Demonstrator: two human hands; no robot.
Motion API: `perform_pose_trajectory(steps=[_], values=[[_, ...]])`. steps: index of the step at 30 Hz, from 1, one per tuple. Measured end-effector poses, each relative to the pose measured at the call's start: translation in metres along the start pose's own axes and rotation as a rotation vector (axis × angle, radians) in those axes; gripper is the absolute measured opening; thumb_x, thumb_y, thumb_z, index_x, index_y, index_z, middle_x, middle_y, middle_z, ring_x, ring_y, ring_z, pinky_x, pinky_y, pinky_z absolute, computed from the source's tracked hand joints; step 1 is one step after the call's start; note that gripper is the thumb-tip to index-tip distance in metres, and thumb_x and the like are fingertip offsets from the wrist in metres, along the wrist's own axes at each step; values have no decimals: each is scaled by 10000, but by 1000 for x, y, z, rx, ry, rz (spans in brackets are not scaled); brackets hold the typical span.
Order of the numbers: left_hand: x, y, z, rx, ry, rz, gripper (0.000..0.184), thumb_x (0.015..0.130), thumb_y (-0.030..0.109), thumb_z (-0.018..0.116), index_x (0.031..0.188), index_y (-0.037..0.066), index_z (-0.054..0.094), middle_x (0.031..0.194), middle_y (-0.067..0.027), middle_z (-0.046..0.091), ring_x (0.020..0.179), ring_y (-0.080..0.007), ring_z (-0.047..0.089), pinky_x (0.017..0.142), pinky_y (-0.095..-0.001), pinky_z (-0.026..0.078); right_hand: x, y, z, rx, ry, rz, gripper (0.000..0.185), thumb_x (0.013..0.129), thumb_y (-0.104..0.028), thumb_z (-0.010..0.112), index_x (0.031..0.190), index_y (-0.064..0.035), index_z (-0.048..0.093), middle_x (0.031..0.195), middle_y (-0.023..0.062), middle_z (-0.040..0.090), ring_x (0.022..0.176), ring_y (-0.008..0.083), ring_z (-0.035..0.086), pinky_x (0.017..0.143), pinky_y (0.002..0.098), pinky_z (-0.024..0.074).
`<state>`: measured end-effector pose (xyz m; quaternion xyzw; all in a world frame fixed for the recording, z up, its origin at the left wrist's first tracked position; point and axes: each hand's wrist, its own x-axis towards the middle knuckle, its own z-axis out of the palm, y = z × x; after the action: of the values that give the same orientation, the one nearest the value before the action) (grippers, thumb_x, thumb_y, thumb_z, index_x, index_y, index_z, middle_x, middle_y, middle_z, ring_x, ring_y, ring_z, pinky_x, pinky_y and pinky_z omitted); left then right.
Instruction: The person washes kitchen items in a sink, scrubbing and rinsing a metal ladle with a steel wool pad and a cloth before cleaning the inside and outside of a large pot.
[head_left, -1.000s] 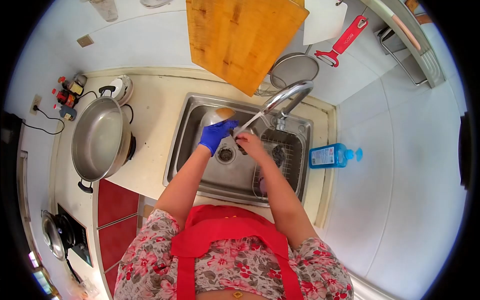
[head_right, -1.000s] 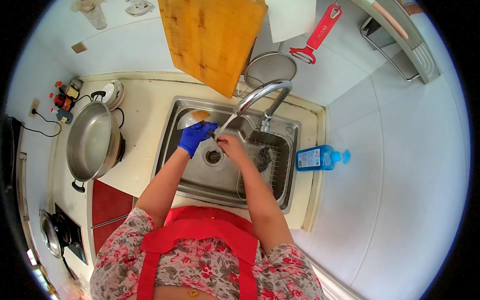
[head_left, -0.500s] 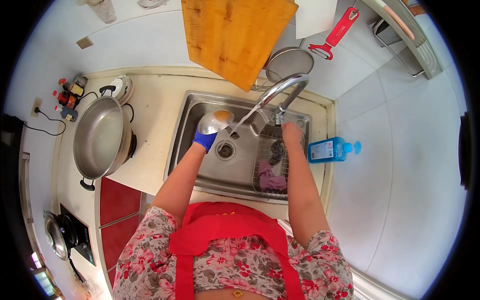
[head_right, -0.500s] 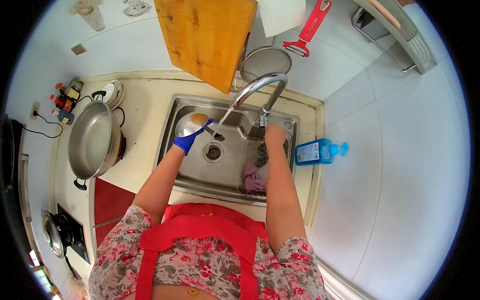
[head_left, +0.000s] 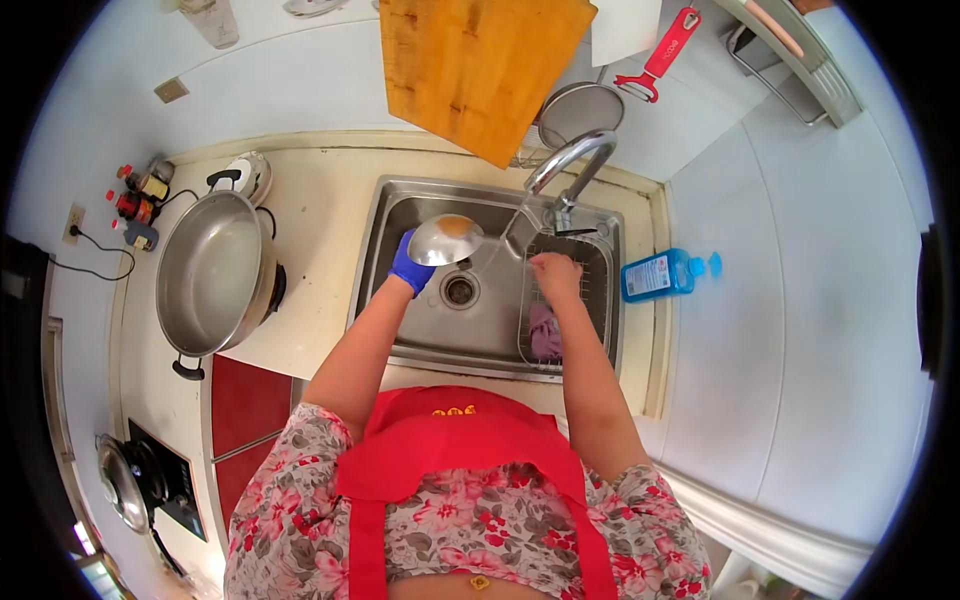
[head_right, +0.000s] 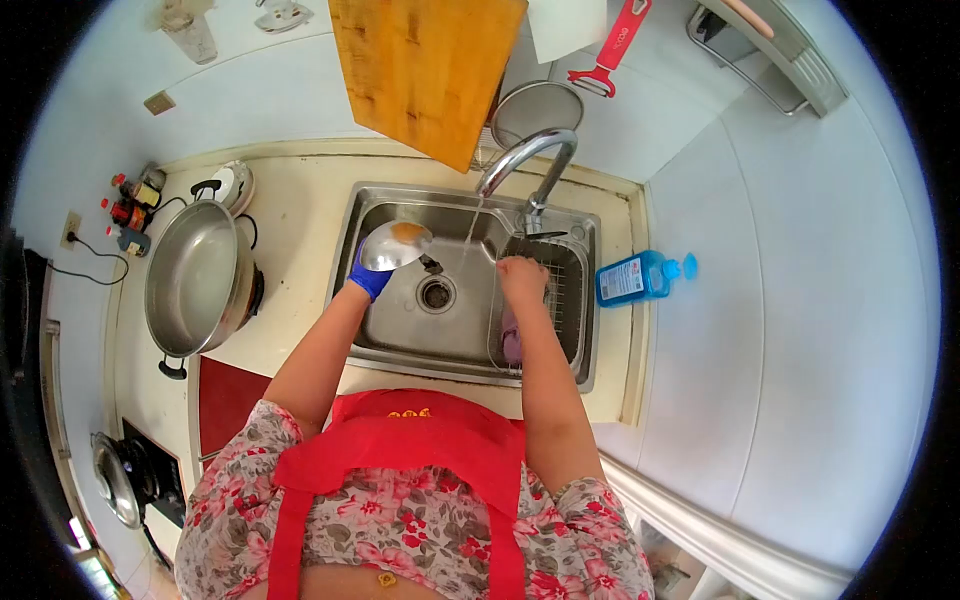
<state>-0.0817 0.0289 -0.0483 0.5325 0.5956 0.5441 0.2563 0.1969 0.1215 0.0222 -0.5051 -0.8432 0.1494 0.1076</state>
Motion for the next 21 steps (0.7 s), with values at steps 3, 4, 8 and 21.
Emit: perform_pose_trajectory(steps=[3, 4, 8, 21], values=[[4, -22, 1, -229, -6, -98, 227, 726, 100, 628, 937, 20, 608, 862, -126, 640, 798, -211, 612, 709, -320, 474, -15, 16, 8, 7, -139, 103, 159, 756, -222, 572, 859, -164, 678, 869, 74, 642, 861, 280, 593, 770, 419, 432], [5, -22, 1, -374, -10, -176, 223, 724, 97, 627, 931, 17, 609, 855, -129, 641, 789, -210, 614, 701, -318, 475, -25, 31, 17, 46, -221, 134, 174, 761, -225, 561, 870, -148, 673, 861, 95, 640, 850, 295, 597, 747, 419, 453], [0, -1, -13, -301, -132, -138, 270, 782, 79, 568, 1030, -26, 551, 967, -150, 607, 882, -230, 587, 804, -339, 458, -61, 80, 65, -23, -295, 250, 204, 750, -249, 564, 861, -106, 658, 856, 148, 632, 836, 333, 598, 740, 408, 471], [-11, -10, -23, -194, -94, -181, 465, 755, 8, 615, 1184, -29, 438, 1140, -145, 529, 1082, -266, 495, 978, -404, 387, -99, 46, 60, -87, -271, 462, 313, 724, -272, 607, 941, -47, 596, 899, 147, 628, 822, 334, 605, 713, 404, 482]])
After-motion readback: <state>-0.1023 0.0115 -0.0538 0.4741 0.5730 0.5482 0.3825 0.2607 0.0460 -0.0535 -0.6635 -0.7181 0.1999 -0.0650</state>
